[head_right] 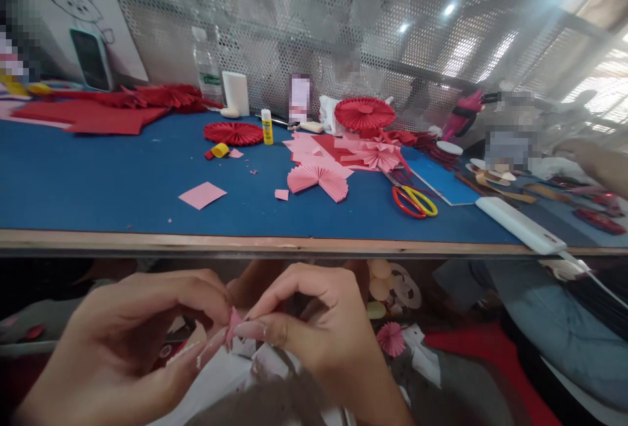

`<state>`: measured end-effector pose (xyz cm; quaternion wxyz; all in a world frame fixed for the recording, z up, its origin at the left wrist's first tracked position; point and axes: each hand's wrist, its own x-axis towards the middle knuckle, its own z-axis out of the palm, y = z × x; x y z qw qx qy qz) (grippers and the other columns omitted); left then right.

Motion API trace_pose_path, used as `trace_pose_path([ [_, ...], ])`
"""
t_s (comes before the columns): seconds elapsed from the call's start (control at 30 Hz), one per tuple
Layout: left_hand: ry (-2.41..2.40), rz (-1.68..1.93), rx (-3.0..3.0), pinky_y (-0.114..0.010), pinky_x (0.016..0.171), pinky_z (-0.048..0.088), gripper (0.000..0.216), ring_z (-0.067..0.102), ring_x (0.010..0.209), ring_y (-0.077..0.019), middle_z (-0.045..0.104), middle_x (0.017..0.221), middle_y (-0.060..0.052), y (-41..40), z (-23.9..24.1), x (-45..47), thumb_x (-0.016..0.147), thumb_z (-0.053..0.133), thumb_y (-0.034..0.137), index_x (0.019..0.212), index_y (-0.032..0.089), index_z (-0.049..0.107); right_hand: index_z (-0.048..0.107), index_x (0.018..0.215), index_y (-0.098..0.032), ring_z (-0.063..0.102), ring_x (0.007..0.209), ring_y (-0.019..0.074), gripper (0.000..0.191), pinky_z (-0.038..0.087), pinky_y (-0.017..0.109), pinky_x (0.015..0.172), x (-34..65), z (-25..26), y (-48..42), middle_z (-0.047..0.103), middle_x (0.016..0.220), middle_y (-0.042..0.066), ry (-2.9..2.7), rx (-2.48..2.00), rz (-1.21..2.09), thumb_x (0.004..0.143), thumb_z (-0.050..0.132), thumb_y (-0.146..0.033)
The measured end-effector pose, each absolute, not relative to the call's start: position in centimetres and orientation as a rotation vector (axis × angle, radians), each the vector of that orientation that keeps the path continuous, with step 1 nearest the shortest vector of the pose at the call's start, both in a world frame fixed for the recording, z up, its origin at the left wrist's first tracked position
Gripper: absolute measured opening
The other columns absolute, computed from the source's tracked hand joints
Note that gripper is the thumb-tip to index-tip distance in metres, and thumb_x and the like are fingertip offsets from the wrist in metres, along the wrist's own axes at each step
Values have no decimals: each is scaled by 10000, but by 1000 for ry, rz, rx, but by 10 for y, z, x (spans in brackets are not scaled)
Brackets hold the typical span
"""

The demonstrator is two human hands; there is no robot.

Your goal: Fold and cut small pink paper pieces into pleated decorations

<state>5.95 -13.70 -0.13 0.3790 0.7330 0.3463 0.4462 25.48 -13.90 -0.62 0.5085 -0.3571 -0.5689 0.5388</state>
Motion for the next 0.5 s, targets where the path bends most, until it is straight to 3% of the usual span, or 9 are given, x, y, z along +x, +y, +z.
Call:
trace_pose_path([
  [0.2,864,1134,1778,-186,568,468,120,615,573,-112,699,652,29,-138,-9,58,783,680,118,751,227,719,784,720,-198,653,643,85,113,498,166,612,254,-9,-135,743,702,-17,-1351,-777,1315,707,880,-141],
  [0.27,834,1080,1548,-182,549,457,71,598,572,-117,680,631,9,-135,-11,60,800,720,197,731,209,731,779,757,-189,660,669,88,105,507,174,635,254,-9,-136,746,725,-15,-1455,-711,1147,745,851,-114],
  [0.5,717,835,1142,-169,563,433,366,528,554,-88,580,585,16,-128,-12,68,855,749,441,649,159,641,757,905,-167,632,773,100,90,527,223,713,258,-7,-143,701,828,3,-1887,-643,350,920,690,-110],
])
